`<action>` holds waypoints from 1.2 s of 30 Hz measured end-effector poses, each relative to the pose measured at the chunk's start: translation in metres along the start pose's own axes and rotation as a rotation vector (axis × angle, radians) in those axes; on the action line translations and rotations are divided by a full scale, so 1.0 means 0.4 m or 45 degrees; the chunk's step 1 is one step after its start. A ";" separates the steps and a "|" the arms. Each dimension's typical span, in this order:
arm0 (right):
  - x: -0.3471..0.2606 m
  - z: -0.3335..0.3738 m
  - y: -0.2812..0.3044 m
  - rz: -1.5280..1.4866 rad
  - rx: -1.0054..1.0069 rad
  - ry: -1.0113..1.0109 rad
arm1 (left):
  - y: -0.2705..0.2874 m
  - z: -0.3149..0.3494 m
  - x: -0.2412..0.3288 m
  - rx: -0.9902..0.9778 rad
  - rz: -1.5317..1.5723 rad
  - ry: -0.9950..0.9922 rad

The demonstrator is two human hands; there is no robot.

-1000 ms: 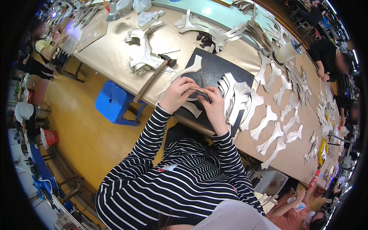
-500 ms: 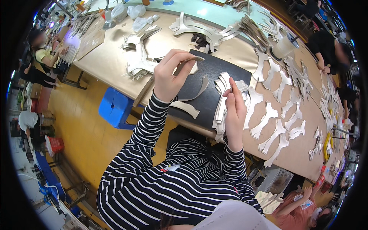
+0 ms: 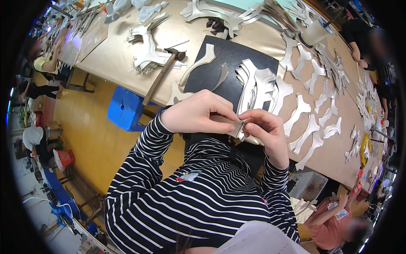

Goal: The person trims the edges of light-colored leather pieces using a small knife on a black cutting board. They repeatedly pick up pieces, trim edges, and place them back on the table or into a stack.

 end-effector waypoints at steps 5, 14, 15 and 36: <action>0.029 0.008 0.004 0.033 -0.007 -0.047 | -0.017 -0.001 -0.004 -0.004 -0.034 -0.091; 0.029 0.008 0.002 0.133 -0.006 -0.088 | -0.024 0.002 -0.014 -0.076 -0.065 -0.079; 0.028 0.008 0.001 0.143 -0.010 -0.090 | -0.025 0.003 -0.016 -0.088 -0.067 -0.065; 0.044 0.011 -0.017 0.165 -0.068 -0.171 | -0.051 0.025 -0.011 -0.181 0.056 -0.041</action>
Point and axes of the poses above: each hand's wrist, its own z-axis away from the middle knuckle, its own y-axis out of the back of the hand, x = y × z, the point moved 9 cm from there along -z, towards the middle knuckle, and after that the axes turned 7 degrees about -y, right-handed, at the moved point
